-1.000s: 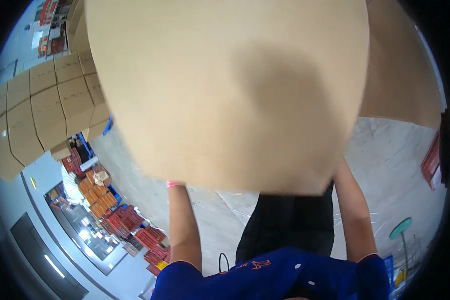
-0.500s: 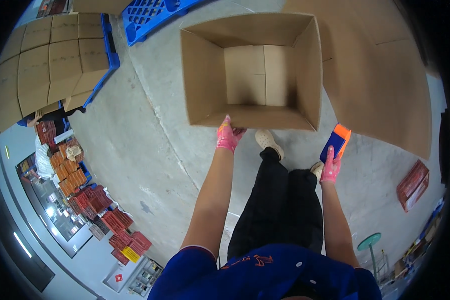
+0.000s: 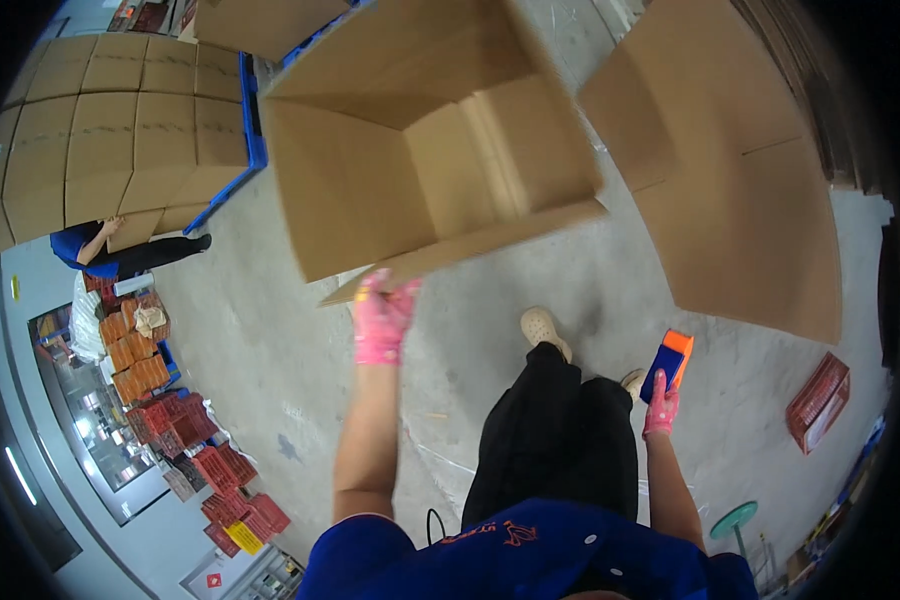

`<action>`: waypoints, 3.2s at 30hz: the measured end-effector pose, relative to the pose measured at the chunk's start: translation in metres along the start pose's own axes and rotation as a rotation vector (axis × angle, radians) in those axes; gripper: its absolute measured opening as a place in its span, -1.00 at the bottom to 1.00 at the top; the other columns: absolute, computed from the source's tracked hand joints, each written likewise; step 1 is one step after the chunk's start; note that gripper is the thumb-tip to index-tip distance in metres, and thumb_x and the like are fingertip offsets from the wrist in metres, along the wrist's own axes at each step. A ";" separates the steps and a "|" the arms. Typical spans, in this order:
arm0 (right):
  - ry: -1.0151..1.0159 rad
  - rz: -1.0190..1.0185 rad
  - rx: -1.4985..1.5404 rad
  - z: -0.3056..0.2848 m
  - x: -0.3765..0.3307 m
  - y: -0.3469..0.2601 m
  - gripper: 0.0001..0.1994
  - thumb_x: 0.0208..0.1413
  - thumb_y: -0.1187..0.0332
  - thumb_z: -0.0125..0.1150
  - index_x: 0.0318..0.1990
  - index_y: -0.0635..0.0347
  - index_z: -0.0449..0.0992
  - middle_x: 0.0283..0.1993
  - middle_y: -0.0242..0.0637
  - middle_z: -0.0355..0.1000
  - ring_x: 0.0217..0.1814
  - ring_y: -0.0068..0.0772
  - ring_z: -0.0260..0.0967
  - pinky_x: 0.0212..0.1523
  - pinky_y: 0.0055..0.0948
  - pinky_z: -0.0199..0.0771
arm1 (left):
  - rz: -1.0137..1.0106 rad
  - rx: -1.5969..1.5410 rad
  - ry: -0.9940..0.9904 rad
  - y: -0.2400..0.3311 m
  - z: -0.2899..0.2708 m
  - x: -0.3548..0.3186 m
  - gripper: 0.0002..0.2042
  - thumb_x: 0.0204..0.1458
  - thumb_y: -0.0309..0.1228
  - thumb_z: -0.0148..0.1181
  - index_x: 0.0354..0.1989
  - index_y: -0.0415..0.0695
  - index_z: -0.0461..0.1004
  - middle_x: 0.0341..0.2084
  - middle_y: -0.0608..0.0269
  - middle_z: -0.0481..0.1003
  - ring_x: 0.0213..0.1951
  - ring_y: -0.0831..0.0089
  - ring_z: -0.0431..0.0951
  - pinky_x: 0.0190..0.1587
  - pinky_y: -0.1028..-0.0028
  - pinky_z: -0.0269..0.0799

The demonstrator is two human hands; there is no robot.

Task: The recorder unfolds flat cardboard sheets and seals the bottom flaps with a manual tape dispenser to form boxes.

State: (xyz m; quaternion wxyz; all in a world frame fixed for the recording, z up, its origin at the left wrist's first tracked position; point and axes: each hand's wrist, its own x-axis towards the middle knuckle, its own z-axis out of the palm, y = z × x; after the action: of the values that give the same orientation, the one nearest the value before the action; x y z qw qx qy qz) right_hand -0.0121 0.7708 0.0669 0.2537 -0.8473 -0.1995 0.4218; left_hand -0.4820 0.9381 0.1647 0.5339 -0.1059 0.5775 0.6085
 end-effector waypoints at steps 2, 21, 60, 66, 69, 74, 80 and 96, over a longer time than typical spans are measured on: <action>0.052 -0.009 0.041 -0.001 0.002 0.001 -0.52 0.10 -0.02 0.13 -0.15 0.32 0.45 -0.28 -0.23 0.45 -0.26 -0.43 0.34 -0.17 -0.39 0.33 | 0.183 -0.017 -0.141 0.050 0.019 0.013 -0.79 -0.11 -0.57 0.01 -0.24 -0.23 0.33 -0.30 0.06 0.47 -0.24 0.13 0.54 -0.20 0.18 0.58; -0.010 0.049 -0.429 -0.042 -0.039 0.030 -0.45 0.00 -0.19 0.10 -0.43 0.25 0.44 -0.51 -0.01 0.43 -0.37 0.01 0.43 -0.31 -0.12 0.34 | -0.377 0.958 -0.794 -0.364 0.082 -0.055 -0.74 0.14 -0.31 0.07 -0.01 -0.05 0.39 -0.32 0.40 0.47 -0.30 0.59 0.49 -0.33 0.55 0.40; 0.214 -0.768 -0.590 -0.199 0.178 -0.168 -0.51 -0.04 -0.06 0.21 -0.25 0.28 0.43 -0.33 -0.04 0.45 -0.22 -0.04 0.40 -0.14 -0.22 0.28 | 1.014 1.906 -0.828 -0.410 0.354 -0.160 -0.81 0.09 -0.26 0.01 -0.19 -0.05 0.36 -0.24 0.07 0.46 -0.18 0.06 0.47 -0.18 0.21 0.40; 0.067 -0.859 -0.656 -0.160 0.138 -0.145 -0.40 -0.15 -0.05 0.28 -0.13 0.33 0.40 -0.28 -0.03 0.46 -0.16 -0.04 0.40 -0.06 -0.17 0.24 | 0.808 1.750 -0.694 -0.379 0.302 -0.177 -0.76 -0.07 -0.40 0.11 -0.18 -0.07 0.36 -0.17 0.03 0.47 -0.13 0.05 0.48 -0.15 0.22 0.41; 0.167 -0.774 -0.776 -0.143 0.128 -0.131 -0.44 -0.09 0.01 0.22 -0.06 0.30 0.37 -0.24 -0.08 0.47 -0.14 -0.07 0.38 -0.02 -0.19 0.20 | 1.029 1.635 -0.573 -0.370 0.286 -0.179 -0.69 -0.03 -0.37 0.12 -0.08 -0.09 0.33 -0.24 0.04 0.46 -0.20 0.08 0.50 -0.19 0.24 0.41; 0.050 -0.731 -0.717 -0.134 0.085 -0.115 -0.40 -0.15 0.04 0.32 -0.08 0.36 0.37 -0.17 -0.01 0.44 -0.09 0.04 0.37 0.02 -0.16 0.23 | 1.255 1.268 0.223 -0.296 0.297 -0.114 -0.30 -0.04 -0.09 0.17 0.17 -0.32 0.13 -0.06 -0.25 0.34 0.03 -0.05 0.33 0.15 0.22 0.17; 0.258 -1.032 -0.618 -0.166 0.072 -0.060 -0.34 -0.23 0.10 0.43 -0.03 0.38 0.33 -0.17 0.04 0.41 -0.09 0.07 0.35 -0.05 -0.10 0.32 | 0.523 1.002 -0.279 -0.233 0.305 -0.079 -0.12 -0.05 -0.01 0.23 0.30 -0.25 -0.11 0.12 -0.27 0.21 0.01 0.15 0.43 -0.09 0.23 0.44; 0.033 -0.990 -0.866 -0.144 0.117 -0.131 -0.30 -0.13 -0.14 0.25 -0.12 0.45 0.37 -0.22 0.08 0.46 -0.10 0.06 0.38 0.02 -0.15 0.23 | 0.288 1.262 -0.054 -0.161 0.104 -0.051 -0.67 -0.02 -0.25 0.13 -0.18 -0.24 0.38 -0.37 0.21 0.49 -0.36 0.44 0.49 -0.40 0.43 0.45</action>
State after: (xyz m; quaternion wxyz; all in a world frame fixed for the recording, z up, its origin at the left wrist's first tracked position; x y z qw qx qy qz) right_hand 0.1553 0.9010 0.1474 0.0570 -0.6873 -0.7135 0.1236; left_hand -0.2866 0.9577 0.1403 0.4211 0.3222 0.8188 0.2200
